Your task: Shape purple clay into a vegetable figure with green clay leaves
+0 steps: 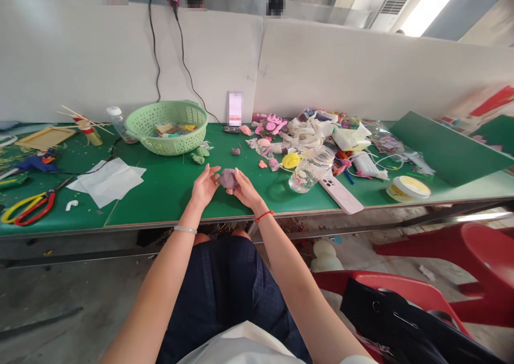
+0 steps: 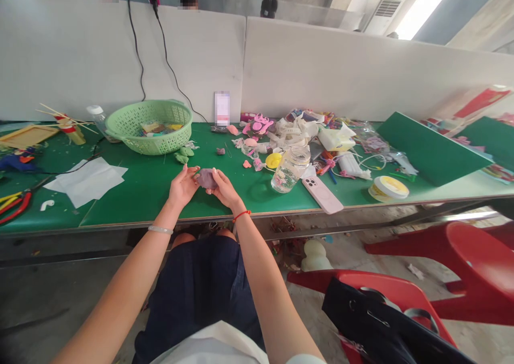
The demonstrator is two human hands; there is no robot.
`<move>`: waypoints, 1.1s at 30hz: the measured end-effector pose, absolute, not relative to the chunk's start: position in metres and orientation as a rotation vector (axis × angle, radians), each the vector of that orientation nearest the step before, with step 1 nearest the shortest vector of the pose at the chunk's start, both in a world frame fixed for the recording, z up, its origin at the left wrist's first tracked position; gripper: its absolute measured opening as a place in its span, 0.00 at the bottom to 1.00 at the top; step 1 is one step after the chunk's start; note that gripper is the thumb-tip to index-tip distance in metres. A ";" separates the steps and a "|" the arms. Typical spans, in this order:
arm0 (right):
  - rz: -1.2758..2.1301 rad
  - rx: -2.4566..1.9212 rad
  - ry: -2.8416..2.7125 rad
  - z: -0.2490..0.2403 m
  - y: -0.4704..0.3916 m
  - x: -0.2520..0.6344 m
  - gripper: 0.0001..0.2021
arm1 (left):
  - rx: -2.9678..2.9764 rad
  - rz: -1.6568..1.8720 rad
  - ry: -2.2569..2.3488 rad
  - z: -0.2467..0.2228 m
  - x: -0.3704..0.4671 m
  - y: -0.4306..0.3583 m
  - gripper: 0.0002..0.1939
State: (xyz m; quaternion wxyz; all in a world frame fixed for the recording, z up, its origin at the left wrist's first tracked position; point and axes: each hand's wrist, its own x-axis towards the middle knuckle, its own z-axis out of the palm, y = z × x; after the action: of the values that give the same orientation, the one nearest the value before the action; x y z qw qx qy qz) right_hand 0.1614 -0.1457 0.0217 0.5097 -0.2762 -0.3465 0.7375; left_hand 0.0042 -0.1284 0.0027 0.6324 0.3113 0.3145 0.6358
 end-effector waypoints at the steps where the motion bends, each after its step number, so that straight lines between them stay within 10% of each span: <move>1: 1.779 -0.666 -0.836 0.022 -0.146 0.161 0.16 | 0.707 1.475 0.738 0.002 0.004 -0.127 0.15; 8: 1.814 -0.666 -0.848 0.020 -0.144 0.162 0.18 | 0.871 1.387 0.750 0.006 0.013 -0.132 0.29; 33: 1.803 -0.652 -0.833 0.020 -0.145 0.164 0.16 | 0.940 1.334 0.730 0.004 0.012 -0.131 0.31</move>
State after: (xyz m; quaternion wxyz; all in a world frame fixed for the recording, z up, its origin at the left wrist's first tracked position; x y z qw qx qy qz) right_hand 0.1639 -0.1449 0.0196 0.5015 -0.2698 -0.3448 0.7462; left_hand 0.0121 -0.1310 0.0041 0.6265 0.4098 0.3183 0.5816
